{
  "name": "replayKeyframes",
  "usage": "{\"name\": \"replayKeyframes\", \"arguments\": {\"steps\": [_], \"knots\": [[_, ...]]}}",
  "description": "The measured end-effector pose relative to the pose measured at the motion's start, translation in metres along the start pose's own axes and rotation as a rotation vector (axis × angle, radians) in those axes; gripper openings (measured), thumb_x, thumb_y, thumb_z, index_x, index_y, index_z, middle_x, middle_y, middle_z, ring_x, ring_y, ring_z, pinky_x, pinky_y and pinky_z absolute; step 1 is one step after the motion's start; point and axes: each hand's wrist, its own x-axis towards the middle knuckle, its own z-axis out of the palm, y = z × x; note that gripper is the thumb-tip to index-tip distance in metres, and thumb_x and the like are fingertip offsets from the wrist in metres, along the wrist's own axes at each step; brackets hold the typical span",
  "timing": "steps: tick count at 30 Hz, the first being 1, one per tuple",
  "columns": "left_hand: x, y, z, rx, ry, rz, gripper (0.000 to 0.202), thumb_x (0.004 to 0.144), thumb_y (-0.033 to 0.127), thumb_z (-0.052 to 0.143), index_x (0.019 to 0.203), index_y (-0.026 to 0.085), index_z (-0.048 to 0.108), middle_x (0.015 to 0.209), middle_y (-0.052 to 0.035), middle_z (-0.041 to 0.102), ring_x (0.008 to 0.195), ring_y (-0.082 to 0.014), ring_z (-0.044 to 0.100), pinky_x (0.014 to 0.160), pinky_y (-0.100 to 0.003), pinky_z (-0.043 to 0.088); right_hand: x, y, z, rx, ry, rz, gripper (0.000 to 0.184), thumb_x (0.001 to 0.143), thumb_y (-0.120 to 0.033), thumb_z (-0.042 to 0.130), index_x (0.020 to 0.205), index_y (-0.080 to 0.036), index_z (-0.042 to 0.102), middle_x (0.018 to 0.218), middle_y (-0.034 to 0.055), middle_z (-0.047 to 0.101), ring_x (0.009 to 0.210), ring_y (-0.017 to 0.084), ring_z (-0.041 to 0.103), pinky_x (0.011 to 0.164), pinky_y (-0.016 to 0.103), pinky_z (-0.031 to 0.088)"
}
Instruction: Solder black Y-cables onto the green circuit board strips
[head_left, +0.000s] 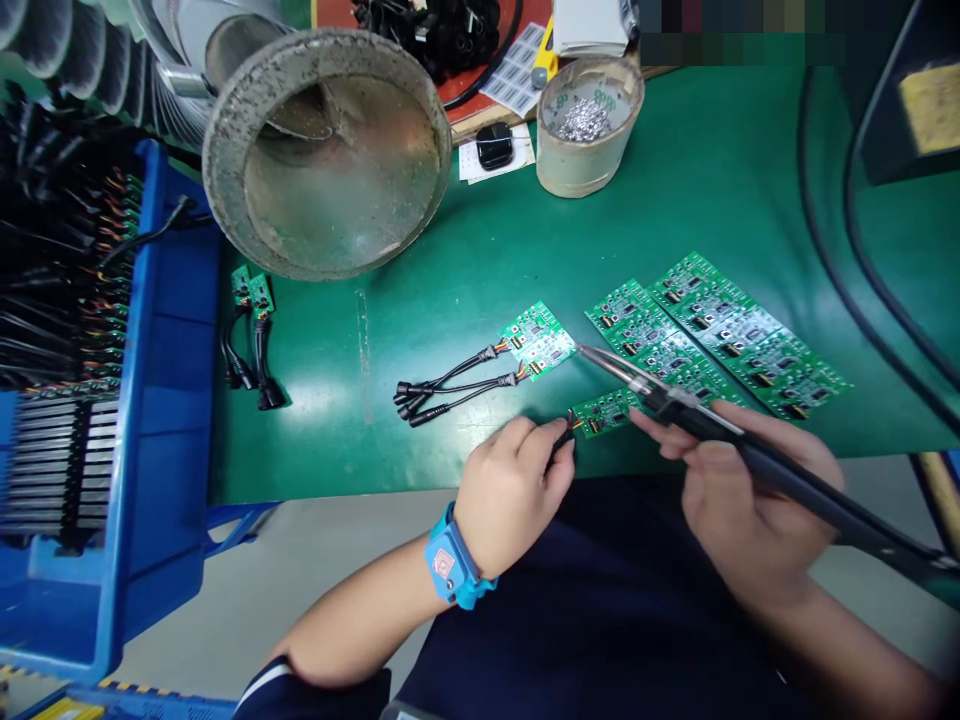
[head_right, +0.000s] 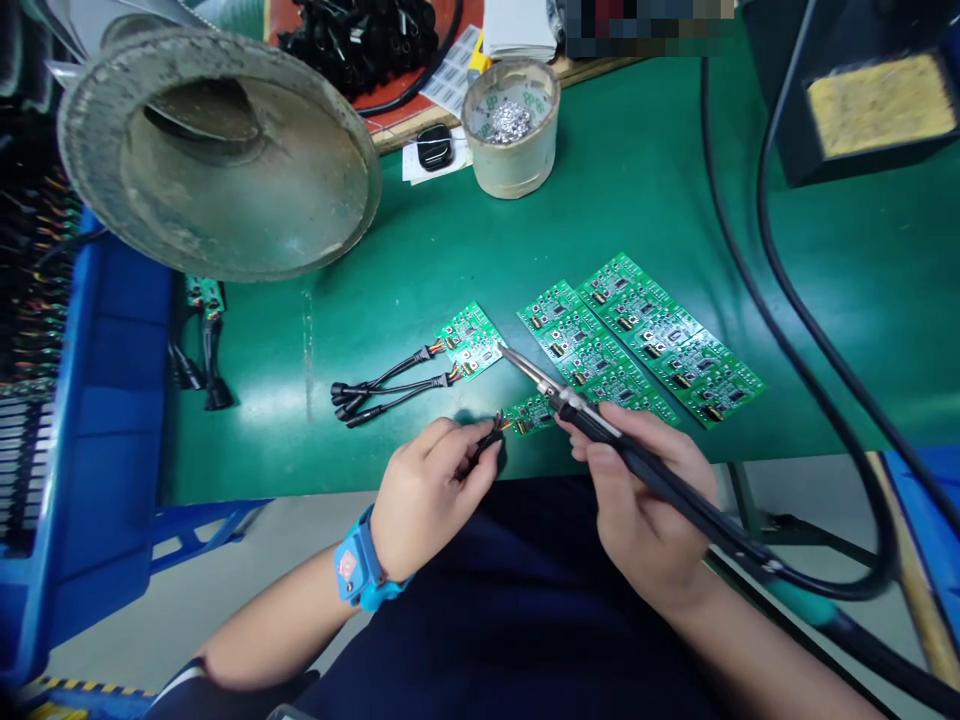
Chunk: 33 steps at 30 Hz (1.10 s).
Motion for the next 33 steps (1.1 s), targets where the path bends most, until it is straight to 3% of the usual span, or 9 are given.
{"name": "replayKeyframes", "arguments": {"steps": [5,10,14,21,25,28,33], "knots": [[0.005,-0.007,-0.004,0.139,-0.063,0.176,0.026,0.092,0.023,0.044,0.110,0.010,0.058,0.077,-0.0057,0.059,0.069,-0.0149,0.056,0.064,-0.027,0.051,0.006,0.001,0.013,-0.002,-0.076,-0.103,0.033,0.076,-0.013,0.061,0.108,-0.021,0.058,0.086,0.0037,0.067,0.080,0.021,0.066,0.073,0.042,0.055],[0.011,-0.012,-0.008,0.164,-0.147,0.181,0.027,0.095,0.022,0.038,0.111,0.011,0.055,0.082,-0.0063,0.058,0.074,-0.0156,0.057,0.067,-0.029,0.053,0.015,-0.005,0.017,-0.052,-0.115,-0.213,0.039,0.076,-0.009,0.060,0.112,-0.022,0.057,0.084,0.0025,0.065,0.076,0.017,0.063,0.067,0.036,0.052],[0.007,-0.013,-0.006,0.034,-0.077,0.140,0.032,0.090,0.030,0.049,0.117,0.012,0.051,0.094,-0.0089,0.059,0.087,-0.0182,0.058,0.077,-0.033,0.054,0.017,-0.008,0.019,-0.073,-0.131,-0.233,0.039,0.075,-0.007,0.060,0.112,-0.021,0.057,0.083,0.0033,0.064,0.075,0.017,0.061,0.066,0.034,0.050],[0.006,-0.015,-0.002,-0.027,0.006,0.289,0.027,0.088,0.016,0.052,0.115,0.011,0.053,0.090,-0.0078,0.061,0.085,-0.0165,0.058,0.077,-0.032,0.054,0.020,-0.010,0.020,-0.175,-0.137,-0.321,0.038,0.075,-0.005,0.061,0.110,-0.018,0.057,0.086,0.0054,0.064,0.077,0.016,0.060,0.066,0.032,0.051],[0.010,-0.010,-0.002,-0.127,0.040,0.209,0.028,0.087,0.013,0.053,0.115,0.011,0.054,0.094,-0.0076,0.059,0.088,-0.0135,0.059,0.079,-0.026,0.053,0.019,-0.011,0.020,-0.217,-0.133,-0.331,0.036,0.075,-0.006,0.062,0.109,-0.017,0.057,0.087,0.0068,0.064,0.080,0.017,0.061,0.065,0.031,0.052],[0.013,-0.009,-0.006,-0.099,0.002,0.116,0.024,0.088,0.017,0.052,0.111,0.013,0.057,0.090,-0.0058,0.059,0.080,-0.0123,0.060,0.074,-0.025,0.053,0.018,-0.011,0.020,-0.204,-0.115,-0.320,0.038,0.074,-0.005,0.062,0.110,-0.018,0.056,0.088,0.0065,0.065,0.081,0.017,0.061,0.066,0.032,0.052],[0.018,-0.015,-0.014,0.110,-0.088,0.199,0.021,0.088,0.022,0.052,0.107,0.014,0.060,0.086,-0.0064,0.062,0.080,-0.0182,0.058,0.073,-0.034,0.053,0.018,-0.009,0.020,-0.199,-0.116,-0.306,0.039,0.074,-0.005,0.062,0.110,-0.018,0.056,0.090,0.0072,0.065,0.082,0.017,0.061,0.067,0.033,0.052]]}}
